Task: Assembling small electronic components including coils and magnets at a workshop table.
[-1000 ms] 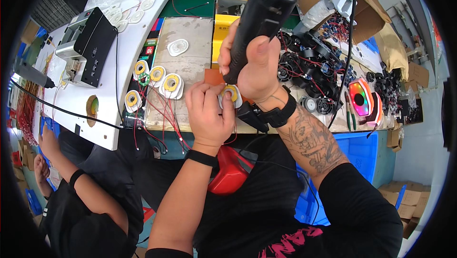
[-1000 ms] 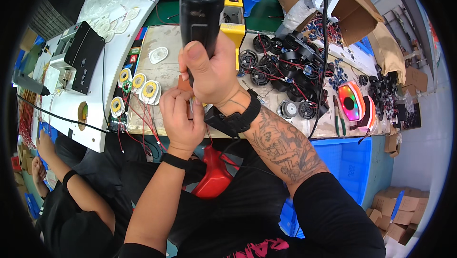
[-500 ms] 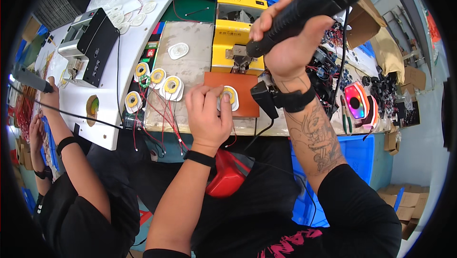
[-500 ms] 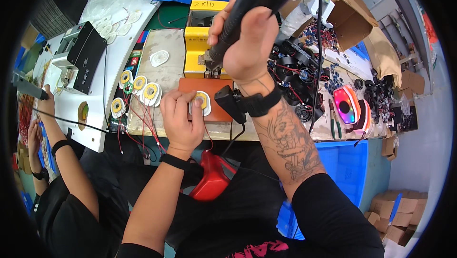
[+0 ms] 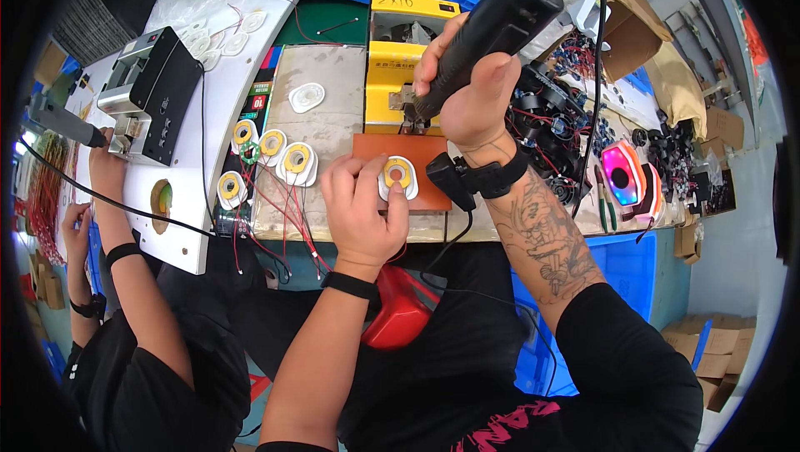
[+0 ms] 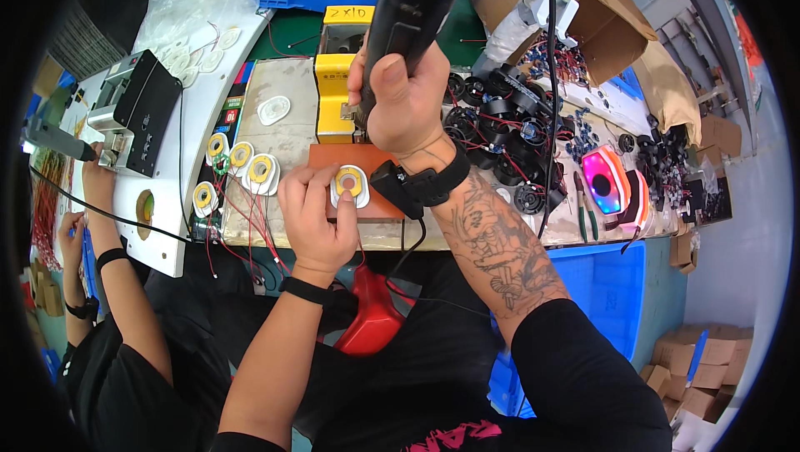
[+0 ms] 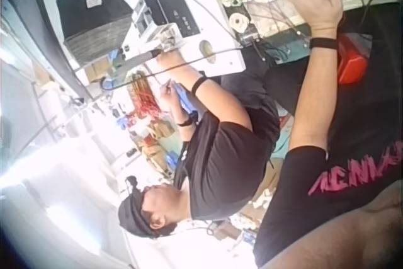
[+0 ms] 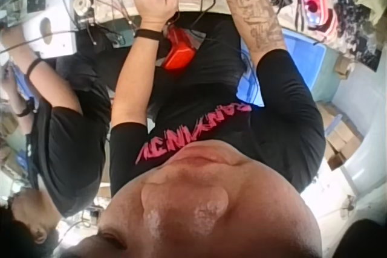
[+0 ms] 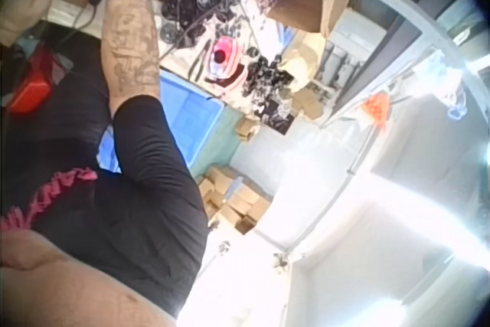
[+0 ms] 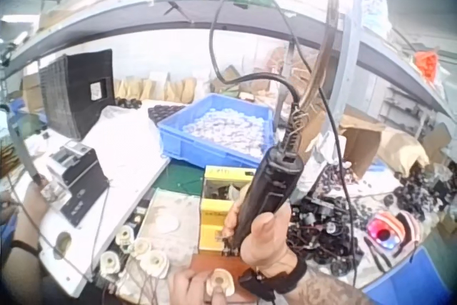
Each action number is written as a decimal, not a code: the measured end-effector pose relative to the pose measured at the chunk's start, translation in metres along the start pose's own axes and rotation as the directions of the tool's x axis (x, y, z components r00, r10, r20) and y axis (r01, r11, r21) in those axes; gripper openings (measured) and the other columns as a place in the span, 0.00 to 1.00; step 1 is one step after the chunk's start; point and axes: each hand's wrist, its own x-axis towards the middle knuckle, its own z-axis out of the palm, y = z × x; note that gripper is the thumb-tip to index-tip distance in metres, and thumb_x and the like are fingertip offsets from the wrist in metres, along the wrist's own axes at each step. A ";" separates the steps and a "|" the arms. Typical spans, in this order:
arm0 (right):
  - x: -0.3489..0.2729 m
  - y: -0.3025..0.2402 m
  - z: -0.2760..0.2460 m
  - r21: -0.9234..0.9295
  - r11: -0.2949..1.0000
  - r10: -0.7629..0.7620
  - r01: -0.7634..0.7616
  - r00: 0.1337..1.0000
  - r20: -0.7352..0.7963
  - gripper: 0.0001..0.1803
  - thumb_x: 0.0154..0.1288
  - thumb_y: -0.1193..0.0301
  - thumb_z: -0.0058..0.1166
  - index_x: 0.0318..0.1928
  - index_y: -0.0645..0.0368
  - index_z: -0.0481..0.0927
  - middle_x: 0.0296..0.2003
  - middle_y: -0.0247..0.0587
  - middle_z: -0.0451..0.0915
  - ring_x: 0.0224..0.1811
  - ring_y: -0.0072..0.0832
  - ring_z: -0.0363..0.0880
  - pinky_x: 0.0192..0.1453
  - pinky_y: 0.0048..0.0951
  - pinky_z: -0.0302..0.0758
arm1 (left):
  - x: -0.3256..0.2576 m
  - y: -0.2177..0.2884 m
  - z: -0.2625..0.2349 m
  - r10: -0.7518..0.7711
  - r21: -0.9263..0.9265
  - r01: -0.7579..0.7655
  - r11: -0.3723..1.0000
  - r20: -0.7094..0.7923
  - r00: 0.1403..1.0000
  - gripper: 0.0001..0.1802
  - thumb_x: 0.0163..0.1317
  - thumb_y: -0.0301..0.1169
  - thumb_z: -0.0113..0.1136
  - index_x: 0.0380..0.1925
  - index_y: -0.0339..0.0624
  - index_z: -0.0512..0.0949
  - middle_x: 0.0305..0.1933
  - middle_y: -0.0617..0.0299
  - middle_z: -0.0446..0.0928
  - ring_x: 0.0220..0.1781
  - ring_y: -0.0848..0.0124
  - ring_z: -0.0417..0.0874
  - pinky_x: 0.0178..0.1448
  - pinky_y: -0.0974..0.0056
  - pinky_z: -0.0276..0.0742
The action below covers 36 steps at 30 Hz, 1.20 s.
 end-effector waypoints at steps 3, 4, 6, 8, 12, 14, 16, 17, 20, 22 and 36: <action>-0.005 0.004 0.000 -0.010 1.000 0.027 -0.027 0.999 0.042 0.47 0.62 0.23 0.46 0.46 0.61 0.70 0.23 0.40 0.74 0.23 0.27 0.75 0.29 0.28 0.74 | 0.000 0.000 0.000 0.011 0.015 -0.011 1.000 -0.003 1.000 0.19 0.55 0.26 0.65 0.49 0.36 0.81 0.47 0.49 0.73 0.54 0.48 0.73 0.62 0.49 0.70; -0.006 0.005 0.000 -0.001 0.999 0.049 -0.049 0.996 0.070 0.46 0.63 0.24 0.46 0.46 0.61 0.71 0.24 0.40 0.74 0.23 0.27 0.75 0.29 0.29 0.75 | 0.000 0.000 0.000 0.019 0.024 -0.019 1.000 -0.005 1.000 0.20 0.55 0.27 0.65 0.49 0.36 0.81 0.47 0.49 0.73 0.54 0.48 0.73 0.62 0.49 0.70; -0.001 0.004 -0.001 0.118 0.990 0.069 -0.078 0.995 0.073 0.41 0.67 0.31 0.50 0.44 0.62 0.71 0.24 0.39 0.75 0.23 0.24 0.75 0.27 0.26 0.74 | 0.000 0.000 0.001 0.018 0.015 -0.018 1.000 -0.007 1.000 0.20 0.55 0.27 0.66 0.49 0.36 0.81 0.47 0.50 0.73 0.54 0.48 0.73 0.62 0.49 0.70; 0.003 0.001 0.002 0.243 0.969 0.034 -0.045 0.998 0.047 0.33 0.75 0.40 0.50 0.40 0.63 0.71 0.24 0.39 0.75 0.22 0.22 0.74 0.25 0.24 0.73 | -0.001 -0.001 0.000 0.015 0.009 -0.015 1.000 -0.007 1.000 0.20 0.55 0.27 0.66 0.49 0.36 0.81 0.47 0.50 0.73 0.54 0.48 0.73 0.61 0.49 0.70; 0.012 0.008 -0.003 0.195 0.980 0.032 -0.035 0.999 0.015 0.29 0.77 0.44 0.49 0.39 0.61 0.70 0.25 0.39 0.75 0.23 0.23 0.75 0.26 0.25 0.74 | -0.001 -0.001 0.001 0.022 0.008 -0.021 1.000 -0.007 1.000 0.20 0.54 0.28 0.67 0.49 0.36 0.81 0.47 0.50 0.73 0.54 0.48 0.73 0.61 0.49 0.69; 0.010 0.011 -0.006 0.220 0.975 0.028 -0.030 1.000 0.013 0.29 0.77 0.44 0.49 0.39 0.61 0.70 0.26 0.39 0.75 0.23 0.23 0.75 0.26 0.25 0.74 | -0.001 -0.002 0.001 0.018 0.020 -0.018 1.000 -0.012 1.000 0.20 0.54 0.28 0.67 0.49 0.36 0.81 0.46 0.50 0.73 0.54 0.48 0.73 0.61 0.48 0.69; 0.008 0.008 -0.006 0.243 0.970 0.030 -0.029 1.000 0.001 0.30 0.76 0.43 0.51 0.40 0.62 0.71 0.27 0.40 0.75 0.23 0.23 0.74 0.26 0.25 0.74 | -0.001 -0.001 0.002 0.018 0.028 -0.018 0.999 0.004 1.000 0.19 0.54 0.30 0.66 0.48 0.38 0.81 0.47 0.50 0.72 0.55 0.45 0.73 0.61 0.46 0.72; 0.008 0.010 -0.006 0.244 0.969 0.030 -0.030 1.000 0.001 0.30 0.76 0.43 0.51 0.40 0.62 0.71 0.27 0.40 0.75 0.23 0.23 0.74 0.26 0.25 0.74 | -0.001 -0.002 0.002 0.018 0.029 -0.018 0.999 0.004 1.000 0.19 0.54 0.30 0.66 0.48 0.38 0.81 0.47 0.50 0.72 0.55 0.45 0.73 0.61 0.46 0.72; 0.005 0.007 -0.001 0.070 0.995 0.066 -0.067 0.998 0.020 0.44 0.67 0.27 0.45 0.46 0.63 0.71 0.24 0.42 0.74 0.23 0.27 0.75 0.30 0.29 0.75 | -0.001 -0.001 0.002 0.010 0.026 -0.011 1.000 0.001 1.000 0.19 0.54 0.30 0.66 0.47 0.38 0.81 0.46 0.50 0.72 0.55 0.46 0.73 0.61 0.46 0.72; 0.004 0.005 -0.002 0.034 0.998 0.042 -0.043 0.998 0.043 0.44 0.67 0.27 0.45 0.46 0.63 0.71 0.25 0.42 0.74 0.23 0.27 0.75 0.29 0.29 0.75 | -0.001 -0.002 0.004 0.022 0.035 -0.021 0.999 -0.015 1.000 0.19 0.54 0.30 0.67 0.47 0.37 0.81 0.46 0.50 0.72 0.54 0.46 0.73 0.61 0.46 0.72; -0.022 -0.037 -0.005 0.083 0.973 0.212 -0.217 0.975 0.068 0.53 0.59 0.17 0.36 0.51 0.59 0.69 0.26 0.38 0.75 0.25 0.26 0.76 0.32 0.29 0.77 | -0.001 -0.002 0.002 0.009 0.042 -0.009 0.999 0.000 1.000 0.15 0.61 0.25 0.62 0.48 0.37 0.84 0.44 0.52 0.73 0.52 0.51 0.74 0.59 0.51 0.71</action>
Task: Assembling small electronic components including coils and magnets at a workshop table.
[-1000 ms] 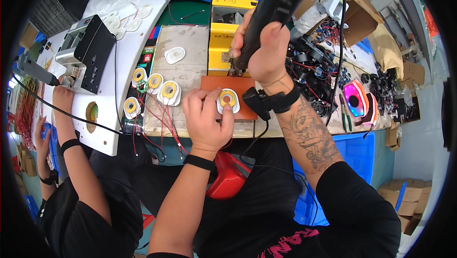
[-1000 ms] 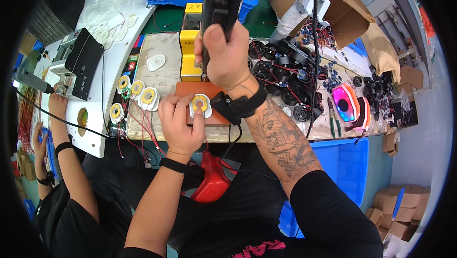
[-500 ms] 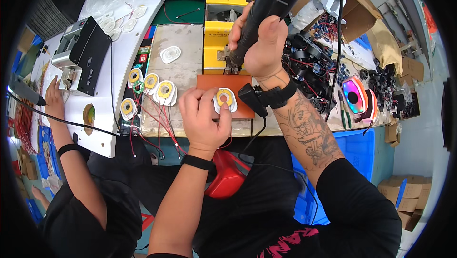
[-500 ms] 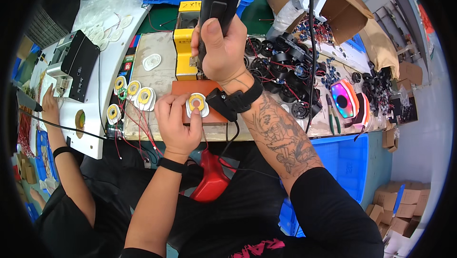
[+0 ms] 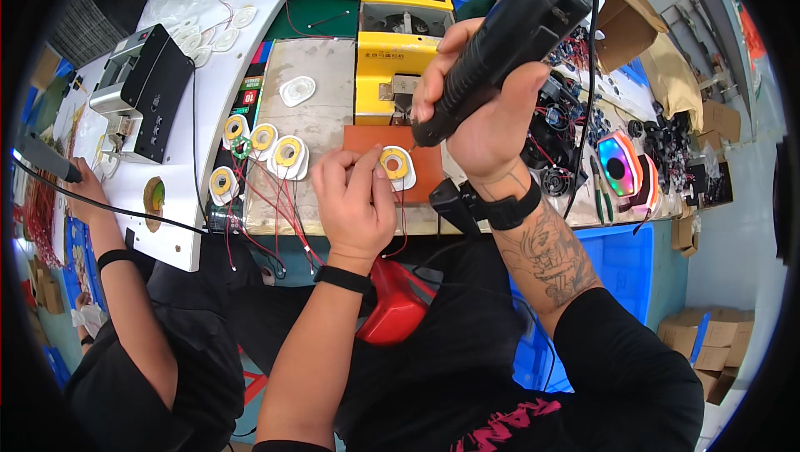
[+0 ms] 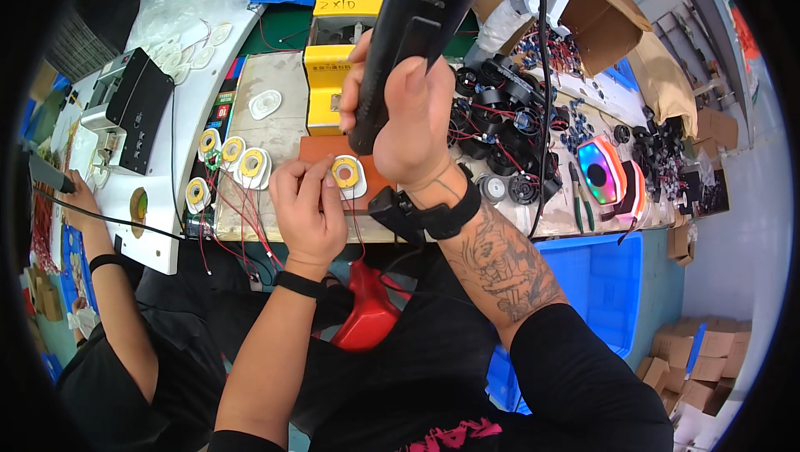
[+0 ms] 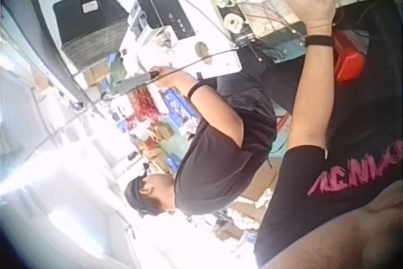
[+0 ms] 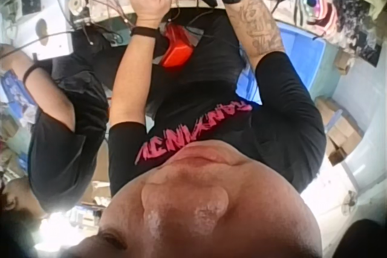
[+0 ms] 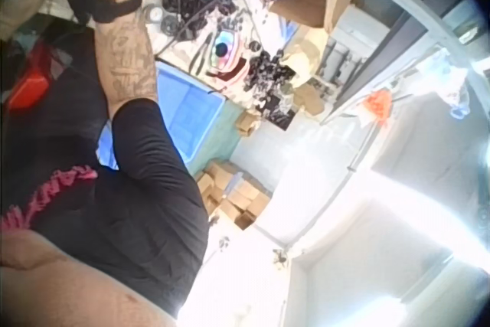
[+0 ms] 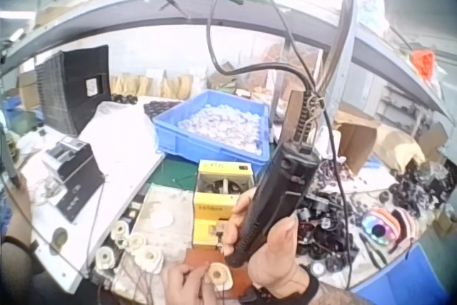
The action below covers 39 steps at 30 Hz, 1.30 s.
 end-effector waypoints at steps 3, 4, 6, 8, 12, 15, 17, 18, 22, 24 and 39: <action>-0.013 0.000 0.008 0.011 1.000 0.027 -0.027 0.999 -0.021 0.55 0.53 0.15 0.38 0.50 0.58 0.69 0.27 0.38 0.76 0.25 0.25 0.77 0.32 0.28 0.78 | 0.002 0.001 0.001 0.011 -0.005 -0.011 1.000 -0.014 1.000 0.14 0.64 0.24 0.60 0.49 0.37 0.84 0.42 0.53 0.72 0.50 0.53 0.74 0.58 0.52 0.70; -0.017 0.001 0.010 0.007 0.999 0.042 -0.042 0.999 -0.016 0.55 0.52 0.15 0.39 0.49 0.58 0.68 0.27 0.38 0.76 0.25 0.25 0.77 0.32 0.28 0.78 | 0.002 0.001 0.001 0.015 -0.008 -0.015 1.000 -0.024 1.000 0.14 0.64 0.24 0.60 0.49 0.37 0.84 0.42 0.53 0.72 0.50 0.53 0.74 0.58 0.52 0.70; -0.022 0.003 0.012 0.013 0.997 0.079 -0.079 0.997 -0.018 0.56 0.49 0.14 0.42 0.48 0.59 0.68 0.26 0.38 0.75 0.25 0.25 0.76 0.31 0.27 0.77 | 0.001 0.002 0.001 -0.003 -0.009 0.003 1.000 -0.016 1.000 0.14 0.62 0.24 0.62 0.48 0.37 0.84 0.43 0.53 0.73 0.51 0.52 0.74 0.59 0.51 0.71; -0.025 0.008 0.013 0.011 0.997 0.080 -0.079 0.997 -0.016 0.56 0.50 0.14 0.42 0.48 0.59 0.68 0.26 0.38 0.75 0.25 0.25 0.76 0.31 0.27 0.76 | -0.001 0.002 0.002 -0.024 -0.009 0.024 1.000 -0.008 1.000 0.14 0.61 0.24 0.63 0.47 0.38 0.84 0.44 0.52 0.73 0.53 0.50 0.74 0.61 0.49 0.72; -0.027 0.009 0.015 0.010 0.998 0.069 -0.069 0.998 -0.001 0.55 0.50 0.15 0.43 0.47 0.59 0.68 0.26 0.38 0.75 0.25 0.25 0.76 0.31 0.26 0.76 | 0.000 0.003 0.001 -0.022 0.001 0.022 1.000 -0.009 1.000 0.14 0.60 0.25 0.63 0.47 0.38 0.84 0.44 0.52 0.73 0.54 0.49 0.74 0.63 0.48 0.72; -0.026 0.006 0.017 0.020 0.997 0.073 -0.073 0.997 -0.008 0.55 0.50 0.15 0.44 0.46 0.59 0.69 0.25 0.38 0.75 0.25 0.25 0.76 0.30 0.26 0.75 | 0.000 0.002 0.002 -0.017 0.006 0.017 1.000 -0.013 1.000 0.14 0.60 0.25 0.64 0.47 0.38 0.84 0.44 0.52 0.73 0.54 0.49 0.74 0.63 0.48 0.72; -0.027 0.006 0.018 0.032 0.997 0.068 -0.068 0.998 -0.007 0.54 0.50 0.16 0.46 0.45 0.60 0.69 0.25 0.38 0.75 0.24 0.25 0.76 0.30 0.25 0.76 | 0.000 0.001 0.001 -0.013 0.011 0.014 1.000 -0.019 1.000 0.14 0.60 0.25 0.64 0.47 0.38 0.84 0.44 0.52 0.73 0.54 0.49 0.74 0.63 0.48 0.72; -0.027 0.007 0.018 0.041 0.997 0.065 -0.064 0.998 -0.007 0.54 0.50 0.16 0.47 0.45 0.60 0.69 0.25 0.38 0.75 0.24 0.25 0.76 0.29 0.25 0.76 | -0.001 0.002 0.002 -0.017 0.008 0.017 1.000 -0.015 1.000 0.15 0.59 0.25 0.64 0.47 0.38 0.84 0.44 0.52 0.73 0.54 0.48 0.74 0.63 0.48 0.72; -0.028 0.010 0.017 0.047 0.997 0.058 -0.058 0.998 0.009 0.53 0.51 0.18 0.50 0.45 0.61 0.69 0.24 0.38 0.75 0.23 0.24 0.76 0.28 0.25 0.76 | -0.001 0.001 0.003 -0.016 0.003 0.016 1.000 -0.023 1.000 0.15 0.58 0.25 0.65 0.47 0.39 0.84 0.44 0.52 0.73 0.54 0.48 0.74 0.61 0.48 0.73; -0.030 0.011 0.017 0.015 0.999 0.044 -0.044 0.999 0.012 0.52 0.51 0.19 0.51 0.45 0.61 0.69 0.23 0.38 0.75 0.23 0.24 0.76 0.27 0.25 0.76 | -0.001 0.000 0.003 -0.016 0.010 0.016 1.000 -0.021 1.000 0.15 0.58 0.25 0.65 0.46 0.39 0.84 0.44 0.52 0.73 0.54 0.48 0.74 0.61 0.48 0.73; -0.028 -0.012 -0.001 0.080 0.996 0.046 -0.042 0.998 -0.046 0.48 0.61 0.21 0.44 0.50 0.59 0.69 0.27 0.38 0.74 0.25 0.26 0.76 0.30 0.27 0.76 | -0.002 -0.002 0.003 0.010 0.036 -0.009 0.999 -0.024 1.000 0.14 0.55 0.22 0.62 0.42 0.40 0.84 0.44 0.53 0.74 0.53 0.50 0.74 0.59 0.50 0.73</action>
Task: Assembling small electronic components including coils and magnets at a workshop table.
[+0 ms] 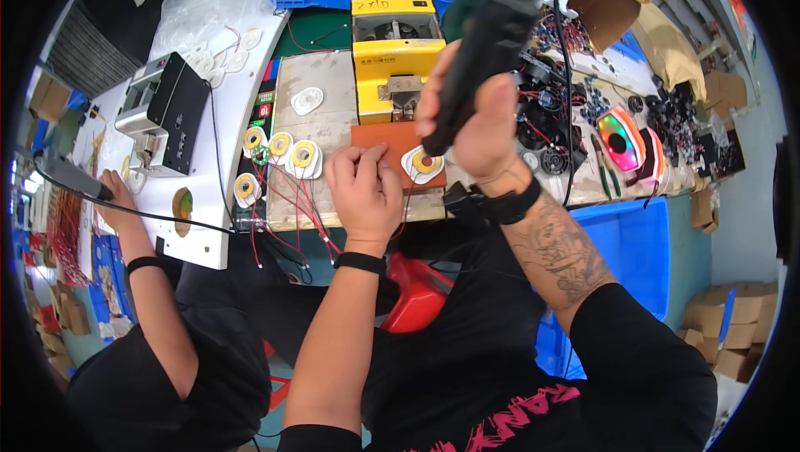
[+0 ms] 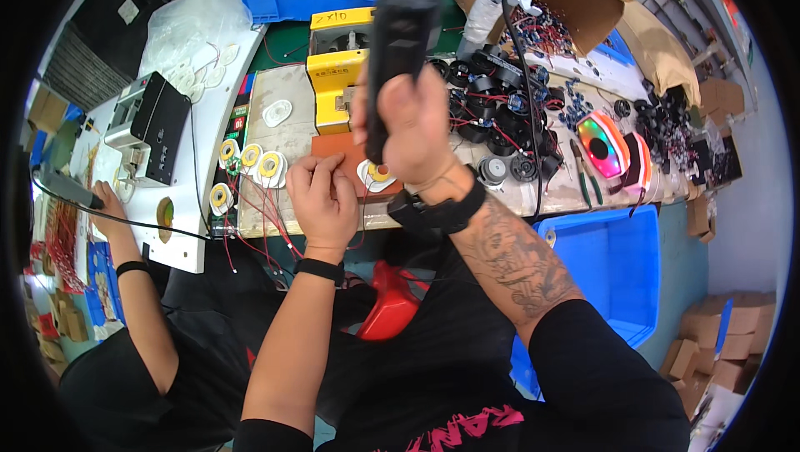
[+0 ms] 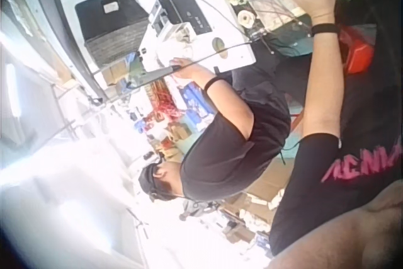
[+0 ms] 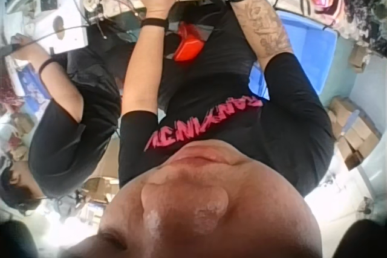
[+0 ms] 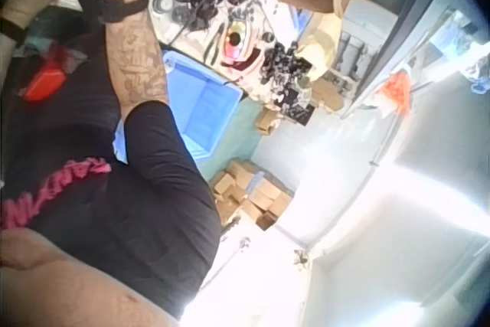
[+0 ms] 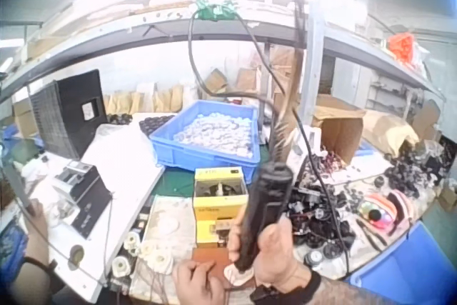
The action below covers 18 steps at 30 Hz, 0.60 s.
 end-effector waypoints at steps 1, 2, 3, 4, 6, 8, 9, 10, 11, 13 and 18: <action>-0.001 -0.011 -0.009 0.019 1.000 -0.001 0.002 1.000 -0.027 0.48 0.62 0.21 0.41 0.52 0.57 0.68 0.27 0.37 0.74 0.25 0.27 0.76 0.31 0.28 0.76 | 0.000 0.001 0.001 0.010 0.002 -0.010 1.000 -0.014 1.000 0.12 0.57 0.22 0.61 0.43 0.40 0.85 0.43 0.53 0.74 0.51 0.51 0.75 0.58 0.52 0.72; -0.003 -0.024 -0.020 0.000 0.999 -0.042 0.042 0.999 -0.013 0.48 0.63 0.22 0.41 0.53 0.58 0.68 0.27 0.38 0.74 0.25 0.27 0.75 0.32 0.28 0.76 | 0.000 0.002 0.001 0.020 0.004 -0.020 1.000 -0.028 0.999 0.11 0.60 0.22 0.60 0.43 0.39 0.85 0.43 0.53 0.75 0.49 0.53 0.75 0.56 0.53 0.72; -0.008 -0.036 -0.030 -0.010 0.998 -0.058 0.058 0.998 -0.030 0.48 0.63 0.22 0.40 0.53 0.58 0.67 0.27 0.38 0.74 0.25 0.27 0.75 0.32 0.28 0.75 | 0.001 0.004 0.002 0.039 0.002 -0.039 0.999 -0.020 0.999 0.11 0.60 0.22 0.60 0.43 0.39 0.85 0.43 0.53 0.75 0.49 0.53 0.75 0.56 0.53 0.72; -0.012 -0.046 -0.038 -0.016 0.997 -0.073 0.073 0.996 -0.040 0.48 0.64 0.22 0.40 0.54 0.58 0.67 0.27 0.38 0.74 0.25 0.27 0.75 0.33 0.28 0.75 | 0.001 0.005 0.002 0.023 -0.001 -0.023 1.000 -0.008 1.000 0.11 0.60 0.22 0.60 0.43 0.39 0.85 0.43 0.53 0.75 0.49 0.53 0.75 0.57 0.54 0.71; -0.023 -0.065 -0.049 -0.128 0.991 -0.047 0.042 0.998 -0.033 0.48 0.65 0.23 0.40 0.56 0.60 0.66 0.27 0.38 0.74 0.25 0.26 0.74 0.33 0.29 0.75 | 0.000 0.003 0.000 0.024 0.003 -0.024 1.000 0.006 1.000 0.11 0.61 0.22 0.60 0.43 0.40 0.85 0.43 0.52 0.75 0.49 0.53 0.75 0.57 0.54 0.71; -0.038 -0.074 -0.055 -0.114 0.992 -0.048 0.048 0.999 -0.002 0.43 0.68 0.35 0.55 0.61 0.62 0.64 0.29 0.42 0.76 0.26 0.25 0.76 0.32 0.26 0.75 | -0.002 -0.001 -0.004 -0.034 -0.062 0.035 0.997 0.026 0.999 0.12 0.61 0.24 0.61 0.44 0.40 0.85 0.44 0.52 0.76 0.50 0.54 0.75 0.59 0.54 0.70; -0.047 -0.079 -0.060 -0.126 0.991 -0.049 0.048 0.999 -0.001 0.37 0.67 0.45 0.61 0.60 0.63 0.66 0.31 0.39 0.76 0.27 0.23 0.75 0.32 0.25 0.74 | 0.000 0.001 -0.006 -0.017 -0.064 0.019 0.998 0.031 0.999 0.12 0.61 0.24 0.61 0.44 0.40 0.85 0.44 0.52 0.76 0.50 0.54 0.75 0.59 0.54 0.70; -0.059 -0.083 -0.063 -0.135 0.990 -0.045 0.044 0.999 0.000 0.33 0.67 0.55 0.68 0.59 0.64 0.68 0.33 0.36 0.76 0.28 0.20 0.74 0.32 0.23 0.73 | 0.002 0.002 -0.011 -0.039 -0.049 0.042 0.998 0.074 0.996 0.12 0.60 0.27 0.64 0.45 0.41 0.84 0.46 0.53 0.76 0.54 0.52 0.74 0.61 0.52 0.69; -0.072 -0.087 -0.066 -0.150 0.987 0.059 -0.065 0.997 -0.044 0.33 0.64 0.64 0.71 0.62 0.64 0.68 0.36 0.33 0.76 0.33 0.17 0.74 0.37 0.22 0.74 | 0.003 0.004 -0.014 -0.063 -0.030 0.067 0.997 0.117 0.991 0.14 0.59 0.31 0.67 0.46 0.42 0.84 0.48 0.53 0.76 0.58 0.50 0.74 0.63 0.49 0.68; -0.086 -0.088 -0.080 -0.279 0.953 0.113 -0.120 0.993 -0.044 0.33 0.64 0.68 0.71 0.65 0.63 0.69 0.41 0.30 0.76 0.40 0.15 0.74 0.47 0.23 0.74 | 0.009 0.023 -0.021 0.021 0.044 -0.028 0.999 0.145 0.989 0.18 0.58 0.34 0.70 0.47 0.41 0.84 0.50 0.53 0.76 0.60 0.50 0.73 0.64 0.49 0.67; -0.100 -0.073 -0.087 -0.283 0.917 0.244 -0.280 0.957 -0.155 0.30 0.64 0.67 0.72 0.62 0.62 0.74 0.44 0.29 0.78 0.43 0.16 0.75 0.51 0.24 0.75 | 0.013 0.056 -0.024 0.055 0.227 -0.144 0.963 0.356 0.933 0.30 0.52 0.46 0.78 0.54 0.46 0.83 0.59 0.55 0.75 0.69 0.48 0.67 0.71 0.45 0.57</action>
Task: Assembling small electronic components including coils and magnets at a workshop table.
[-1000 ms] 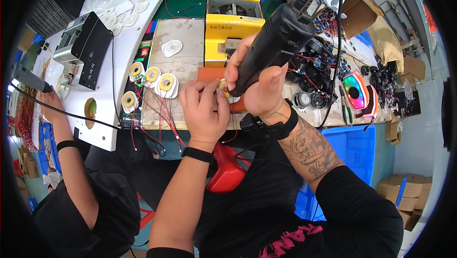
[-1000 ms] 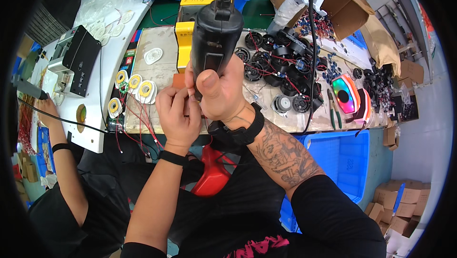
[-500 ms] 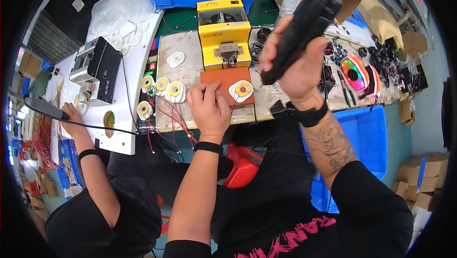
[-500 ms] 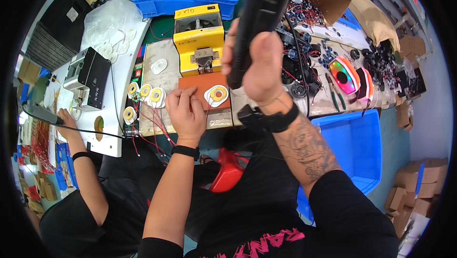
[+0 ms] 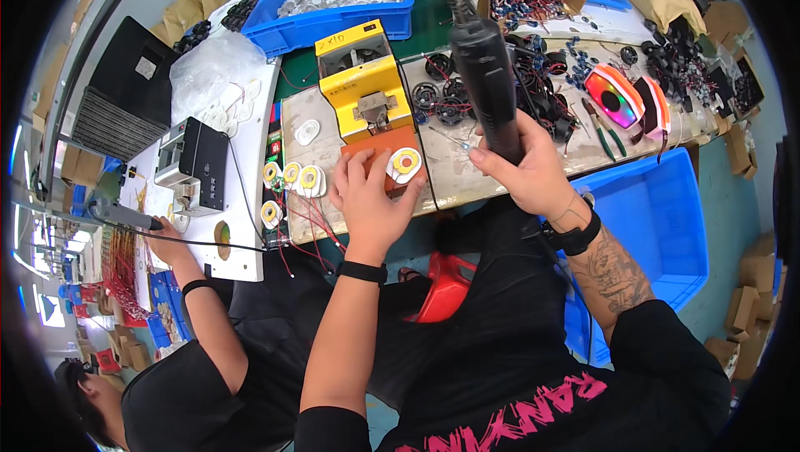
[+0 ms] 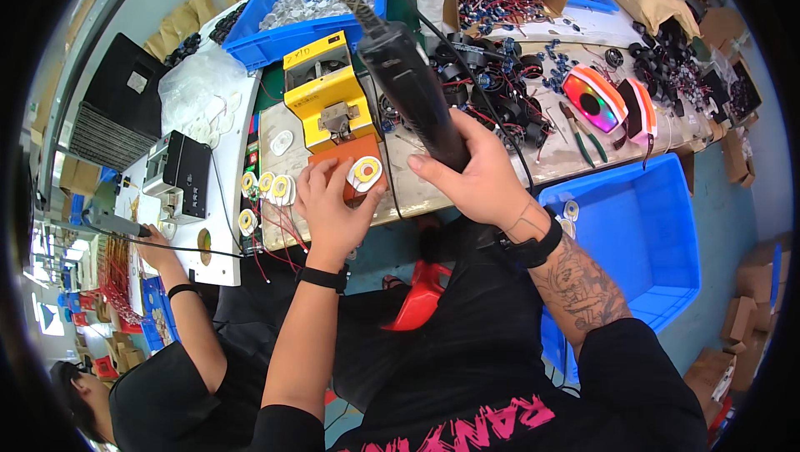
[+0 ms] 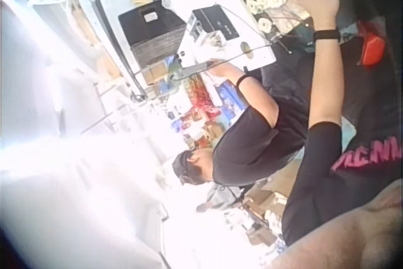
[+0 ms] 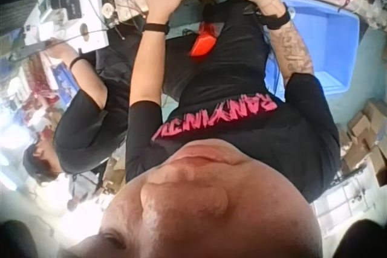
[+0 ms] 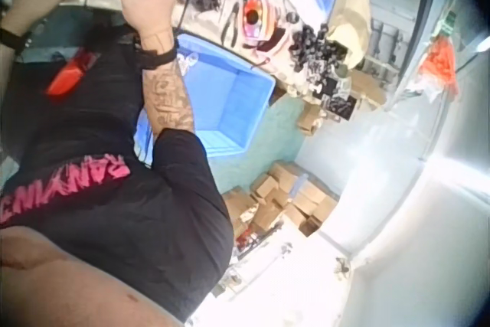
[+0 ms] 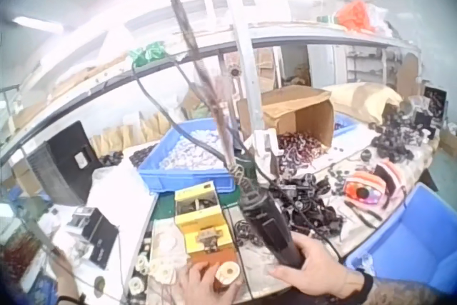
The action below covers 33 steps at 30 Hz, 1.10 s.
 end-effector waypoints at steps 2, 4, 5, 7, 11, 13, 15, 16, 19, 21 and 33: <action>0.009 0.005 0.007 -0.054 0.998 -0.043 0.039 0.996 -0.073 0.26 0.65 0.66 0.70 0.59 0.63 0.77 0.43 0.31 0.81 0.44 0.17 0.77 0.50 0.26 0.76 | -0.002 0.001 0.001 0.002 0.025 -0.002 1.000 0.004 1.000 0.30 0.52 0.46 0.78 0.53 0.48 0.84 0.59 0.57 0.75 0.69 0.50 0.67 0.72 0.46 0.55; 0.026 0.015 0.013 -0.075 0.997 -0.030 0.026 0.998 -0.047 0.26 0.64 0.64 0.70 0.57 0.63 0.78 0.41 0.34 0.82 0.42 0.20 0.78 0.48 0.28 0.77 | -0.006 -0.002 0.004 -0.056 -0.084 0.057 0.995 0.011 0.998 0.30 0.53 0.48 0.77 0.53 0.47 0.83 0.61 0.58 0.75 0.73 0.49 0.65 0.72 0.42 0.53; 0.033 0.019 0.018 -0.109 0.994 -0.014 0.012 1.000 -0.018 0.25 0.64 0.62 0.70 0.55 0.64 0.79 0.39 0.37 0.83 0.40 0.22 0.80 0.47 0.29 0.78 | -0.009 -0.004 0.000 -0.054 -0.133 0.050 0.990 -0.023 0.998 0.29 0.52 0.43 0.78 0.53 0.46 0.82 0.56 0.58 0.78 0.70 0.49 0.67 0.71 0.44 0.57; 0.047 0.031 0.026 -0.148 0.987 -0.063 0.062 0.998 -0.005 0.25 0.63 0.60 0.70 0.53 0.64 0.80 0.37 0.40 0.84 0.38 0.26 0.81 0.45 0.31 0.79 | -0.019 0.002 -0.010 -0.086 -0.180 0.079 0.981 -0.034 0.996 0.28 0.52 0.39 0.79 0.53 0.45 0.81 0.54 0.57 0.79 0.68 0.49 0.69 0.70 0.45 0.60; 0.056 0.024 0.055 -0.194 0.974 -0.106 0.115 0.993 0.055 0.25 0.62 0.59 0.70 0.50 0.63 0.79 0.35 0.50 0.85 0.37 0.38 0.86 0.44 0.38 0.80 | -0.069 0.010 -0.033 -0.235 -0.399 0.215 0.891 0.000 0.972 0.29 0.53 0.28 0.78 0.56 0.34 0.78 0.51 0.52 0.82 0.51 0.60 0.81 0.60 0.58 0.76; 0.052 0.019 0.074 -0.240 0.951 -0.157 0.197 0.972 0.175 0.27 0.62 0.59 0.68 0.54 0.63 0.77 0.35 0.52 0.86 0.38 0.49 0.87 0.44 0.42 0.81 | -0.097 0.015 -0.050 -0.343 -0.491 0.360 0.794 0.128 0.931 0.30 0.55 0.27 0.76 0.58 0.31 0.77 0.49 0.55 0.83 0.47 0.70 0.83 0.55 0.64 0.78; 0.037 0.020 0.084 -0.206 0.947 -0.224 0.248 0.966 0.133 0.33 0.60 0.58 0.70 0.58 0.65 0.74 0.47 0.57 0.83 0.51 0.52 0.83 0.56 0.44 0.78 | -0.117 0.024 -0.063 -0.415 -0.597 0.430 0.677 0.172 0.893 0.30 0.56 0.25 0.75 0.59 0.30 0.76 0.45 0.60 0.83 0.43 0.76 0.82 0.51 0.69 0.79; 0.028 0.021 0.091 -0.306 0.887 -0.353 0.346 0.935 0.034 0.35 0.59 0.59 0.70 0.60 0.66 0.72 0.52 0.59 0.80 0.56 0.53 0.80 0.60 0.45 0.76 | -0.121 0.028 -0.072 -0.403 -0.574 0.429 0.698 0.181 0.897 0.31 0.57 0.24 0.76 0.61 0.29 0.75 0.44 0.60 0.83 0.43 0.76 0.82 0.50 0.69 0.79; -0.030 0.018 0.078 -0.274 0.899 -0.321 0.340 0.940 0.116 0.36 0.58 0.57 0.71 0.60 0.63 0.72 0.50 0.52 0.78 0.54 0.50 0.78 0.57 0.44 0.75 | -0.128 0.041 -0.087 -0.361 -0.545 0.383 0.746 0.152 0.920 0.34 0.57 0.25 0.77 0.62 0.27 0.73 0.41 0.59 0.82 0.41 0.76 0.83 0.49 0.70 0.80; -0.072 0.024 0.073 -0.085 0.994 -0.040 0.075 0.935 0.352 0.32 0.60 0.58 0.71 0.58 0.61 0.72 0.36 0.46 0.83 0.39 0.40 0.85 0.42 0.38 0.79 | -0.131 0.046 -0.088 -0.275 -0.518 0.326 0.791 0.176 0.945 0.33 0.56 0.22 0.75 0.62 0.29 0.73 0.40 0.59 0.83 0.40 0.75 0.84 0.47 0.70 0.80; -0.189 0.045 -0.164 0.569 0.801 0.470 -0.185 0.783 -0.407 0.11 0.66 0.64 0.53 0.39 0.59 0.80 0.24 0.35 0.79 0.28 0.29 0.81 0.35 0.31 0.80 | -0.134 0.051 -0.076 -0.066 -0.634 0.631 0.447 0.680 0.730 0.25 0.62 0.24 0.74 0.60 0.34 0.79 0.24 0.74 0.74 0.27 0.86 0.72 0.35 0.76 0.69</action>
